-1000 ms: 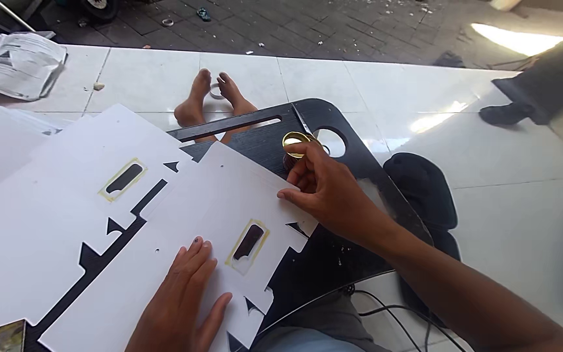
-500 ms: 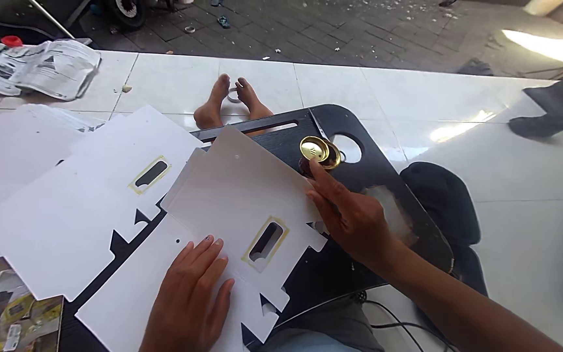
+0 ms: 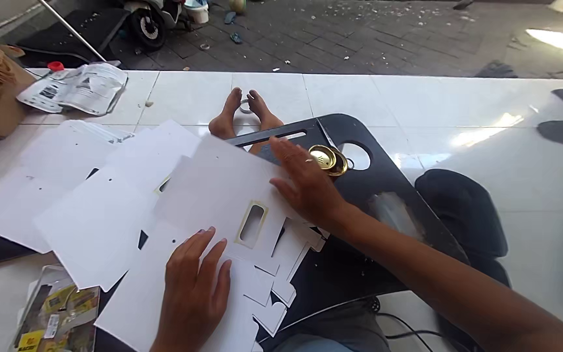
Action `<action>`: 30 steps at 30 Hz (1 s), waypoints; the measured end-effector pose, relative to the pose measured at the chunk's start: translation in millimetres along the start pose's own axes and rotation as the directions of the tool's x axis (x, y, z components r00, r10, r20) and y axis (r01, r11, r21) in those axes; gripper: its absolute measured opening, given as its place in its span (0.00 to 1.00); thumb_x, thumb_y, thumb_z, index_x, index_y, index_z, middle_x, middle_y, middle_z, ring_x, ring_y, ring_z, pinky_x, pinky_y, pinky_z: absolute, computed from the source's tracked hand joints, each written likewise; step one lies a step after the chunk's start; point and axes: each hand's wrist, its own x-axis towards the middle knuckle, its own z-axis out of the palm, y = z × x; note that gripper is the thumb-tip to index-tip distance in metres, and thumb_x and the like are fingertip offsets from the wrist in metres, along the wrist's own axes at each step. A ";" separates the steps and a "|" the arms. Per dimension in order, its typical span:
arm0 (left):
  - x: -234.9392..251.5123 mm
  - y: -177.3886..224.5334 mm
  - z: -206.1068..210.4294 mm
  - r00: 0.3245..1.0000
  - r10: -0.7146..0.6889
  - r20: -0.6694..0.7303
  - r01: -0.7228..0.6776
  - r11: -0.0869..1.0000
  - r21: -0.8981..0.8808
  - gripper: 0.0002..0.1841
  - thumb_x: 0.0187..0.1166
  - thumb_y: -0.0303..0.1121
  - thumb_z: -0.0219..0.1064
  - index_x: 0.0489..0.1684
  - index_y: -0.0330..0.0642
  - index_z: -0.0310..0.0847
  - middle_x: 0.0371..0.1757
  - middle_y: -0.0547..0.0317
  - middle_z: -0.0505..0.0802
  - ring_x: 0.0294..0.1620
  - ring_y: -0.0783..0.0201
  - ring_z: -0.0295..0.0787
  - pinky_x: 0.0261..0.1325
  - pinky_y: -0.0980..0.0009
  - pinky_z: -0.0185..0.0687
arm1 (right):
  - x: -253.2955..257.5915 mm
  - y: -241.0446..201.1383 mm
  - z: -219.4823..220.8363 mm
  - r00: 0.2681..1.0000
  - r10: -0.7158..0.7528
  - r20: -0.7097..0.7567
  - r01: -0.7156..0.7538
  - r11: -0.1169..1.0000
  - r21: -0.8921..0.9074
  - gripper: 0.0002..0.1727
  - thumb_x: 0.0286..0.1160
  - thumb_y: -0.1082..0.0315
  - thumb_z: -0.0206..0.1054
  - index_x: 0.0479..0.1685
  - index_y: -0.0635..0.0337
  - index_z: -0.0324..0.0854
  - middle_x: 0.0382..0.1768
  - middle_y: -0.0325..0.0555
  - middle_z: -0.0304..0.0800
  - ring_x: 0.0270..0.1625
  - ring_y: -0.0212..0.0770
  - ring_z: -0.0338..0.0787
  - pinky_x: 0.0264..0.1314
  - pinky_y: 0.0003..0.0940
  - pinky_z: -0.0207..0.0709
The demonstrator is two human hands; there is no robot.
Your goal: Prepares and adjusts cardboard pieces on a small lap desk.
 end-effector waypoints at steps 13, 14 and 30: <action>97.8 -15.0 55.7 0.941 -0.134 0.312 0.187 0.971 -0.147 0.22 0.88 0.33 0.58 0.75 0.30 0.76 0.77 0.38 0.82 0.82 0.43 0.74 0.84 0.48 0.67 | -14.5 -2.5 44.1 0.964 0.035 0.263 -0.092 0.974 0.207 0.29 0.91 0.62 0.53 0.87 0.65 0.64 0.84 0.51 0.73 0.87 0.46 0.71 0.92 0.44 0.55; 99.1 -15.8 61.4 0.946 -0.119 0.301 0.162 0.979 -0.122 0.23 0.87 0.32 0.58 0.77 0.30 0.74 0.78 0.38 0.81 0.83 0.41 0.73 0.84 0.48 0.66 | -13.6 -4.2 44.9 0.967 0.051 0.250 -0.103 0.975 0.198 0.29 0.90 0.61 0.55 0.87 0.65 0.65 0.82 0.53 0.75 0.86 0.47 0.73 0.91 0.45 0.56; 93.7 -33.2 50.8 0.879 -0.044 0.474 0.098 0.991 -0.090 0.30 0.93 0.38 0.45 0.94 0.38 0.52 0.91 0.46 0.66 0.93 0.52 0.57 0.91 0.55 0.54 | -32.2 -27.8 50.6 0.947 0.104 0.305 -0.108 0.994 -0.005 0.62 0.68 0.24 0.59 0.94 0.63 0.49 0.92 0.51 0.58 0.94 0.51 0.53 0.94 0.61 0.37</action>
